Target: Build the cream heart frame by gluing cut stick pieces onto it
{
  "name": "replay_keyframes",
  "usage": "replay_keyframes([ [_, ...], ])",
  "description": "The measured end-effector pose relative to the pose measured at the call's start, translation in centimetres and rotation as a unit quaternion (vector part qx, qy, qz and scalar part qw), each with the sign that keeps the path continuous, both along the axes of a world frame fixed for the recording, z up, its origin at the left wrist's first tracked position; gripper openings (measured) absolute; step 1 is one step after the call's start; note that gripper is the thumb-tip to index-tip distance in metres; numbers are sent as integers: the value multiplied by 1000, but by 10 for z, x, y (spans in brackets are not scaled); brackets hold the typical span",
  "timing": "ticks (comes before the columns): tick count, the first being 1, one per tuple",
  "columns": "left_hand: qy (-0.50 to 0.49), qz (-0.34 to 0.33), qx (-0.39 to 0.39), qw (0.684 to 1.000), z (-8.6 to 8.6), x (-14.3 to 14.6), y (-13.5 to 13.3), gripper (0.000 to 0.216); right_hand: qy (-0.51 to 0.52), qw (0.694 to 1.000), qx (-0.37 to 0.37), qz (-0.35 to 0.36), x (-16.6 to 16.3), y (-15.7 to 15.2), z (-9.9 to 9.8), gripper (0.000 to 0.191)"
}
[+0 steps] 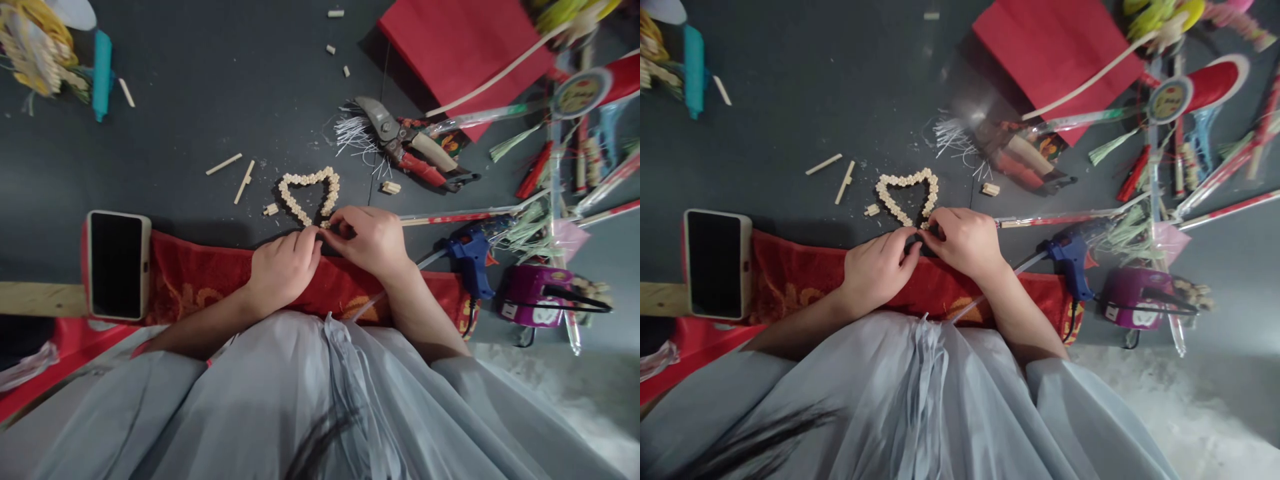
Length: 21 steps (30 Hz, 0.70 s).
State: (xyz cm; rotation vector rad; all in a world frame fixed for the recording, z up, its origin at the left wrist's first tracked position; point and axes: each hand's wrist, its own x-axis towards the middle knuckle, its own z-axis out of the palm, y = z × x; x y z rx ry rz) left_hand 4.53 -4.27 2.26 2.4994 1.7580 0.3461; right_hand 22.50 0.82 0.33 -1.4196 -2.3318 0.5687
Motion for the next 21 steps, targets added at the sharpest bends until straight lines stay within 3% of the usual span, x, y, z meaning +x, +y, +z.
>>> replay_keyframes([
  [10,-38,117,-133,984,11,21,1,29,-3,1000,9,-7,-2,0,3,27],
  [18,-91,160,-176,967,6,24,4,29,10,1000,14,-4,-2,1,-3,23],
  [21,-87,154,-159,971,3,24,3,28,12,1000,13,-9,-2,1,-4,18],
])
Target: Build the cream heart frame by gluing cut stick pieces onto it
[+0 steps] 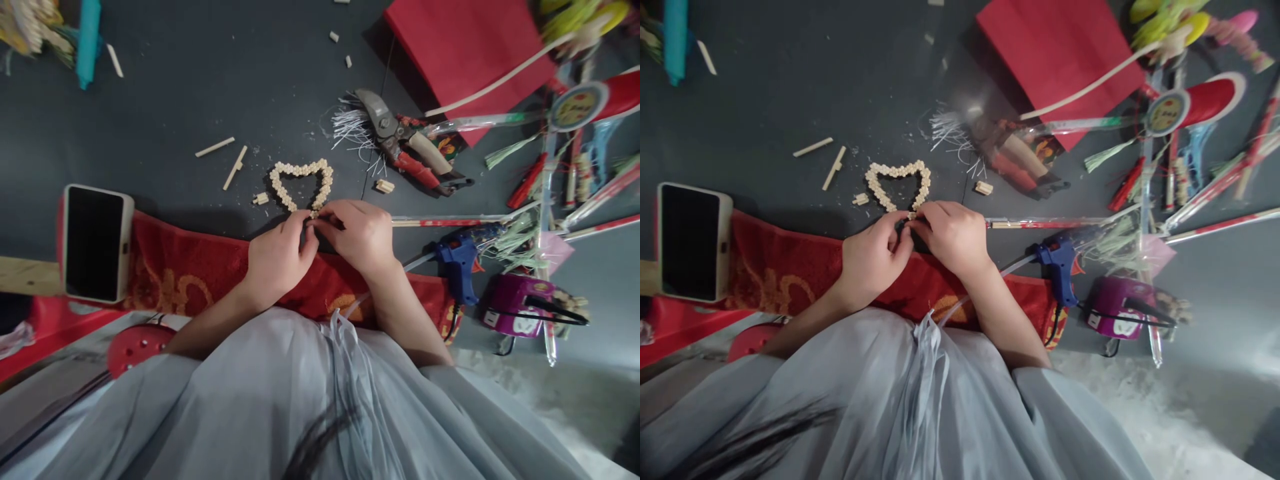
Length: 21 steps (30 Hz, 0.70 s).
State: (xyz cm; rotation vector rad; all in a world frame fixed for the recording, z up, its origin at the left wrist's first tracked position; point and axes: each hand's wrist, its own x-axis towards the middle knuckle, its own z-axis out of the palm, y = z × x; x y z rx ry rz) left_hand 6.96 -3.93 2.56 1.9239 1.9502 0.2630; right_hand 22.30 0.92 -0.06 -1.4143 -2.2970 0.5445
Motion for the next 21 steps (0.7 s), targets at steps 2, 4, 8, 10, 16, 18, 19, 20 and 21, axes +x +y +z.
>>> replay_keyframes([
  [2,6,-6,23,1000,-2,0,-1,28,4,1000,-3,-2,0,0,0,17],
  [4,8,-9,35,999,-3,0,-1,28,4,1000,-15,-1,0,0,1,16],
  [8,20,-15,31,999,-3,-1,0,29,2,999,-37,2,1,1,4,16],
  [10,28,-22,33,999,-3,-1,0,31,3,999,-37,4,1,1,5,17],
  [16,32,-28,43,998,-4,-1,1,32,5,999,-39,5,3,1,5,18],
  [18,31,-30,48,998,-5,-1,1,31,7,999,-39,1,4,2,5,17],
  [19,29,-30,48,998,-5,-1,1,31,8,999,-38,-1,4,2,5,17],
  [20,29,-30,48,998,-5,-1,1,31,10,999,-38,-3,4,2,5,16],
  [21,29,-30,49,998,-5,-1,1,30,12,999,-36,-4,4,2,5,16],
])
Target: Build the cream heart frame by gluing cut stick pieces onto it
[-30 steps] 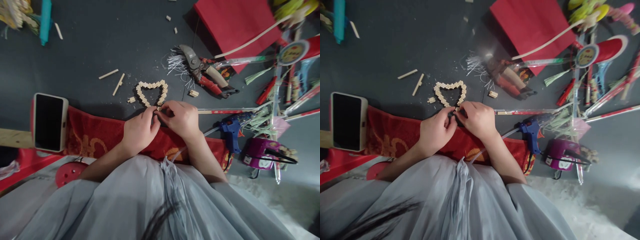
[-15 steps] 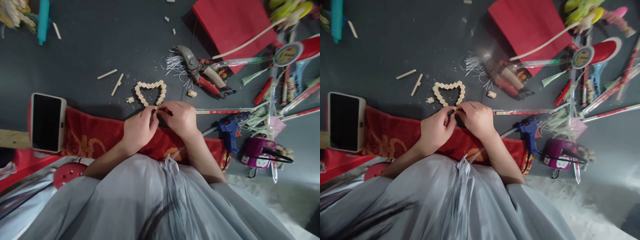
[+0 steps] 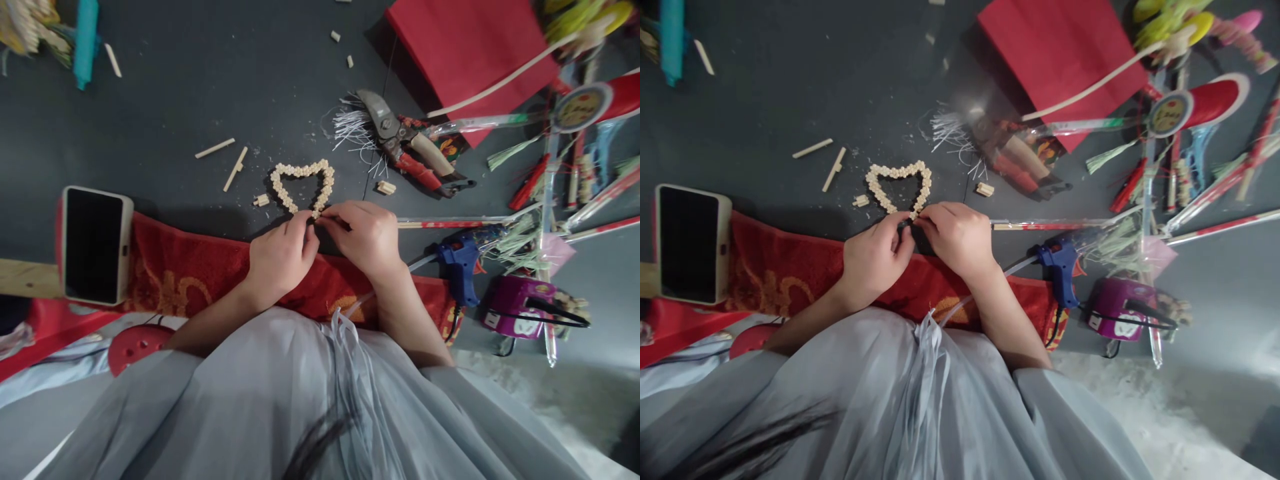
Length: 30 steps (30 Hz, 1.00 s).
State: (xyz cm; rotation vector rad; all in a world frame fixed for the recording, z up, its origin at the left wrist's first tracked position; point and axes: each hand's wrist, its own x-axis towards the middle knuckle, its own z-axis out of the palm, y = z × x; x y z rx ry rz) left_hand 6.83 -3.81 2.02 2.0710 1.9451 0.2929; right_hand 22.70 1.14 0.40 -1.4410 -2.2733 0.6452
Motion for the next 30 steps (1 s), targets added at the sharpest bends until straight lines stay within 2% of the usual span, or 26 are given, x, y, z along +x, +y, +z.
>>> replay_keyframes([
  [11,52,-24,46,997,-2,0,-1,32,29,999,1,-24,-2,2,2,9],
  [22,24,-26,15,999,-3,0,-1,33,28,1000,6,-10,-2,1,-2,22],
  [30,54,-51,49,996,-3,0,-2,35,30,1000,2,2,-1,2,-3,27],
])
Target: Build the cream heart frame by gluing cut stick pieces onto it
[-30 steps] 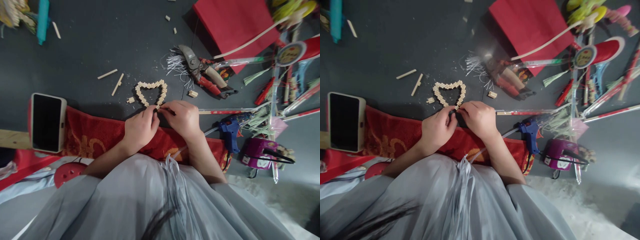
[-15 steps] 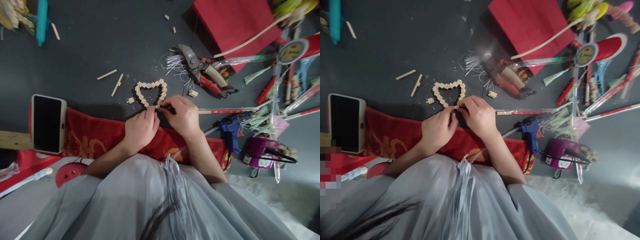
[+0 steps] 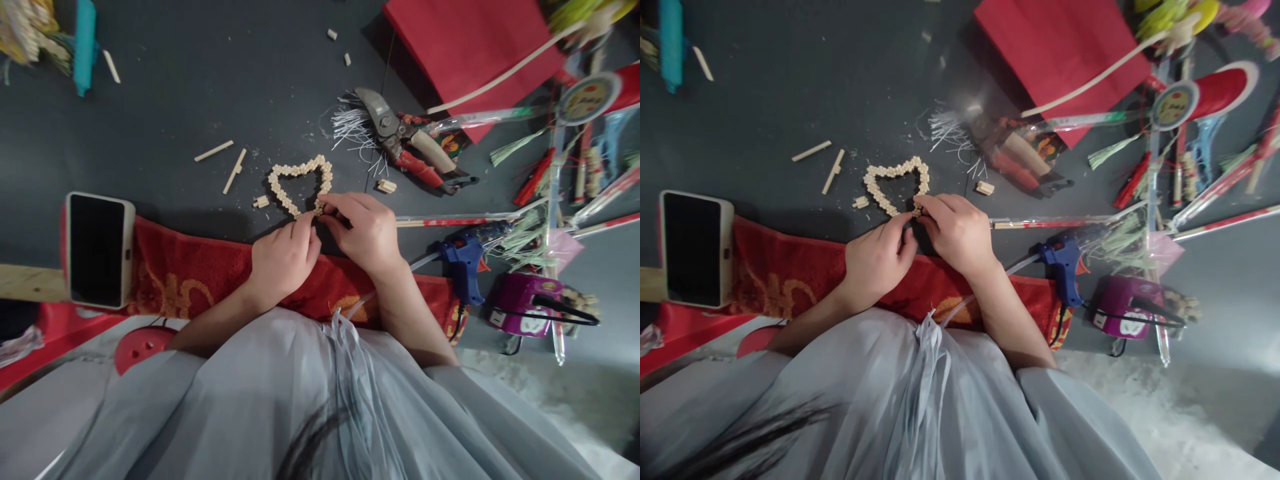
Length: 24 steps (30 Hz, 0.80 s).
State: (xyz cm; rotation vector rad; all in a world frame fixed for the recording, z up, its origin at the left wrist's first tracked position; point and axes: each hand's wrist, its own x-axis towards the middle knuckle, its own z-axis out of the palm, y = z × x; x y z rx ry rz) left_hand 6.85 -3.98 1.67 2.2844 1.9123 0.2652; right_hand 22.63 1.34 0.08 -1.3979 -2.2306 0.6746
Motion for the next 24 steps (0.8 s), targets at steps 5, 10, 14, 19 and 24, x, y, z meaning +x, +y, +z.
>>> replay_keyframes([
  [5,-3,-1,4,1000,0,0,0,36,9,1000,15,2,0,0,-2,24],
  [10,-10,10,-21,1000,0,0,0,36,28,998,50,8,1,0,-6,24],
  [14,1,8,-22,1000,0,0,0,36,11,999,44,24,2,2,-7,28],
  [19,7,0,0,1000,-1,0,0,36,13,998,48,36,3,4,-8,32],
  [24,-12,11,-28,999,0,1,0,36,13,997,60,55,5,8,-8,37],
])
